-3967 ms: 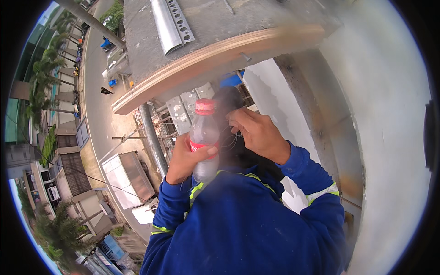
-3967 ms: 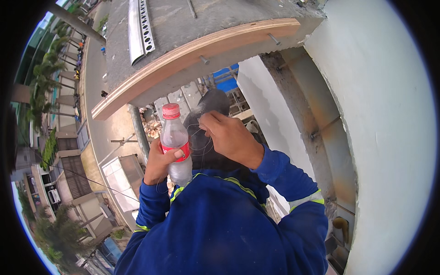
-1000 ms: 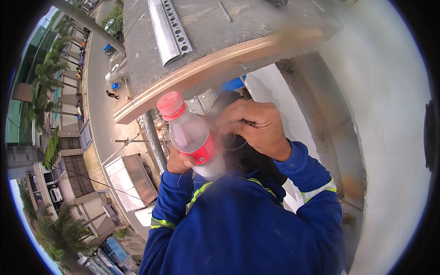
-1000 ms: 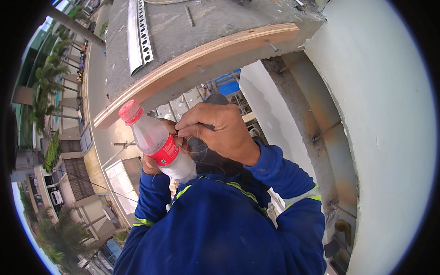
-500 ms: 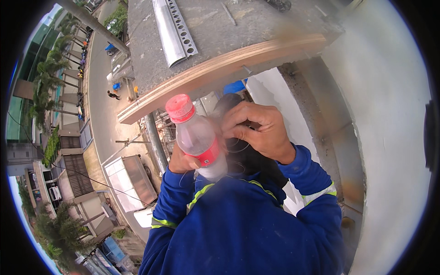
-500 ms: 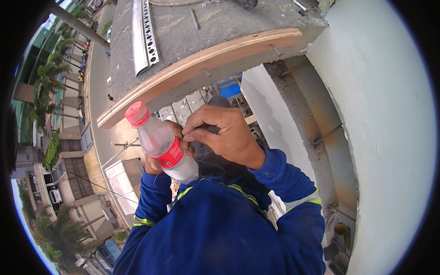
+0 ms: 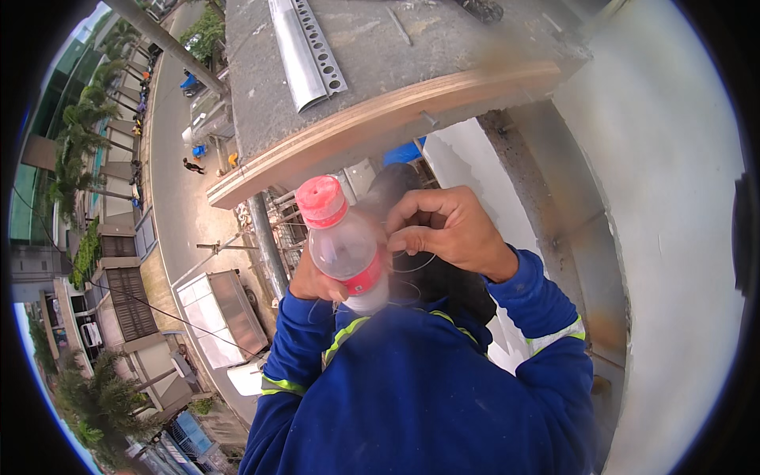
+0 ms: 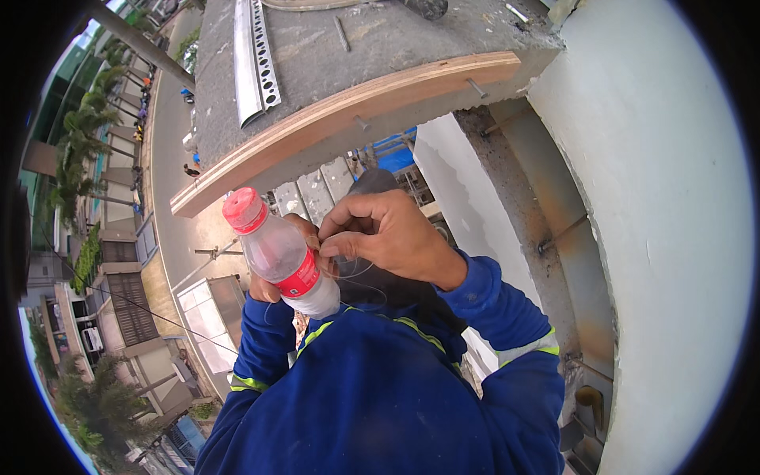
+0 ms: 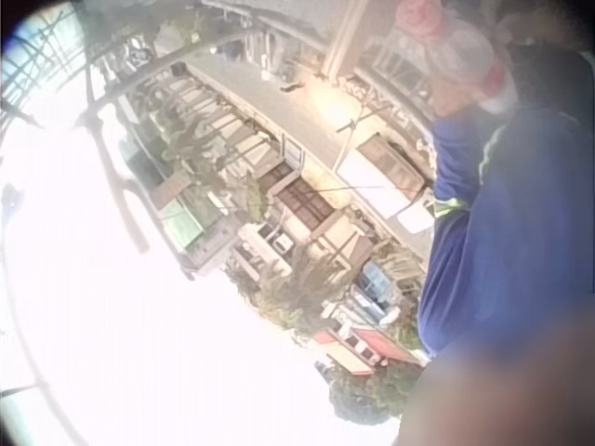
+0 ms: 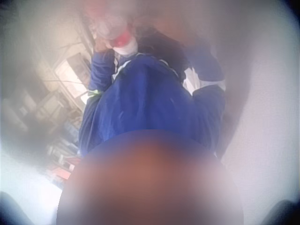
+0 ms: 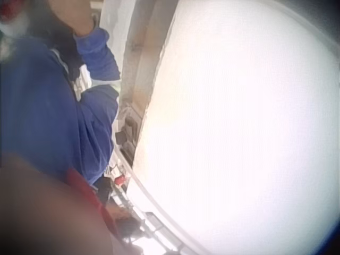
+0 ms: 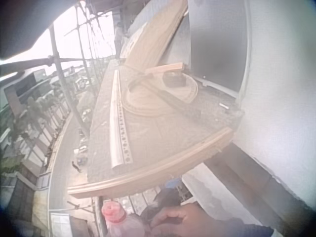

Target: The person ties a string around a plastic bottle while standing on scaffolding. They manipulate the string with both hands, secure it around the bottle, and then place the bottle on a nearby ledge.

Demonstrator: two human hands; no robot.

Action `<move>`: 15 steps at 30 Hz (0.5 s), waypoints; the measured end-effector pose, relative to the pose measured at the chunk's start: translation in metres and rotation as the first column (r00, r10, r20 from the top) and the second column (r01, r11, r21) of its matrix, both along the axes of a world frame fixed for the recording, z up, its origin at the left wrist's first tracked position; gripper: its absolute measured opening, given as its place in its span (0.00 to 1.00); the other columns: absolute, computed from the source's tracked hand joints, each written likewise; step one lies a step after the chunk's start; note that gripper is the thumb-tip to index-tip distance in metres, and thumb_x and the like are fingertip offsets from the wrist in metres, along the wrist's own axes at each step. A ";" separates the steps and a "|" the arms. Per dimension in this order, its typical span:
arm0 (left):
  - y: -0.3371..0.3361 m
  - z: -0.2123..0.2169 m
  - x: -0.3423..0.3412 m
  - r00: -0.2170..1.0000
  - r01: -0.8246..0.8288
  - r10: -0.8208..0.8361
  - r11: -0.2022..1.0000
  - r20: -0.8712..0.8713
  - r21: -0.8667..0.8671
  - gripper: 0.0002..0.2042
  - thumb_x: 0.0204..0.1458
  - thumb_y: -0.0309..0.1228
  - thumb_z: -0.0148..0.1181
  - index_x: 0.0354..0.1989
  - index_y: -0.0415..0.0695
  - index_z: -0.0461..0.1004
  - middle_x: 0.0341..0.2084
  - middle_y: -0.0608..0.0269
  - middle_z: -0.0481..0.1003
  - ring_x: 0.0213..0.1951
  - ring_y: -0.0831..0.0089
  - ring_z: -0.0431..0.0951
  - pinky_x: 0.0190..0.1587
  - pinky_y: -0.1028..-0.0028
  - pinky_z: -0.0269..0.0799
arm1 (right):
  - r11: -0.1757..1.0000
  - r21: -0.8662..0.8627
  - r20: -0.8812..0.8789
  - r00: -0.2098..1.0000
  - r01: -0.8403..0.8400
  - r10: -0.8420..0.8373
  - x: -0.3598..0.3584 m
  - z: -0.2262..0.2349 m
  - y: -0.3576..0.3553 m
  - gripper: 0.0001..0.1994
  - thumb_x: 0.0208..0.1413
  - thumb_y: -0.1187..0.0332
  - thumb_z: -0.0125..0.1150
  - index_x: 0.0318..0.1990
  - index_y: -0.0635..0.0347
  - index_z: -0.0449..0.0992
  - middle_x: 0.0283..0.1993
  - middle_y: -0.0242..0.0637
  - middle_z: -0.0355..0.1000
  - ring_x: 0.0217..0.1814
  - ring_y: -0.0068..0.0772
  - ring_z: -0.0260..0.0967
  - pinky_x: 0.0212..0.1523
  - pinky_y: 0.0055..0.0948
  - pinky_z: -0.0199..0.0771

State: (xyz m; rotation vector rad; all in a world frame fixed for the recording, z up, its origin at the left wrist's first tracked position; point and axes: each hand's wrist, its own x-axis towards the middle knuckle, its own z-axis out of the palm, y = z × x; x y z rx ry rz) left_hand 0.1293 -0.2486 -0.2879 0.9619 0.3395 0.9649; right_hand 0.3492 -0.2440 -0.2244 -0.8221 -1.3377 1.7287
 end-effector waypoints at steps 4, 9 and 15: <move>0.001 0.001 -0.006 0.995 -0.001 0.002 1.000 -0.096 0.001 0.46 0.25 0.57 0.82 0.45 0.33 0.67 0.30 0.52 0.76 0.31 0.59 0.82 0.33 0.62 0.82 | 0.998 -0.014 -0.053 0.997 -0.058 0.057 0.000 -0.005 -0.003 0.06 0.53 0.77 0.68 0.37 0.67 0.77 0.33 0.31 0.74 0.35 0.20 0.72 0.38 0.20 0.73; -0.006 -0.003 -0.005 0.993 0.004 -0.015 0.995 -0.115 -0.102 0.48 0.27 0.60 0.79 0.50 0.34 0.70 0.37 0.53 0.78 0.36 0.64 0.81 0.38 0.66 0.79 | 1.000 -0.016 -0.064 0.998 -0.013 0.012 0.002 -0.017 -0.006 0.06 0.55 0.76 0.66 0.38 0.66 0.75 0.35 0.32 0.73 0.34 0.20 0.71 0.38 0.21 0.72; -0.014 -0.005 0.008 0.997 -0.071 0.068 0.974 -0.021 -0.213 0.44 0.31 0.54 0.79 0.51 0.33 0.69 0.38 0.51 0.78 0.36 0.62 0.81 0.37 0.65 0.80 | 0.981 0.057 -0.060 0.981 0.187 -0.183 -0.006 -0.030 -0.016 0.05 0.57 0.78 0.64 0.38 0.67 0.74 0.35 0.36 0.73 0.32 0.22 0.71 0.35 0.22 0.74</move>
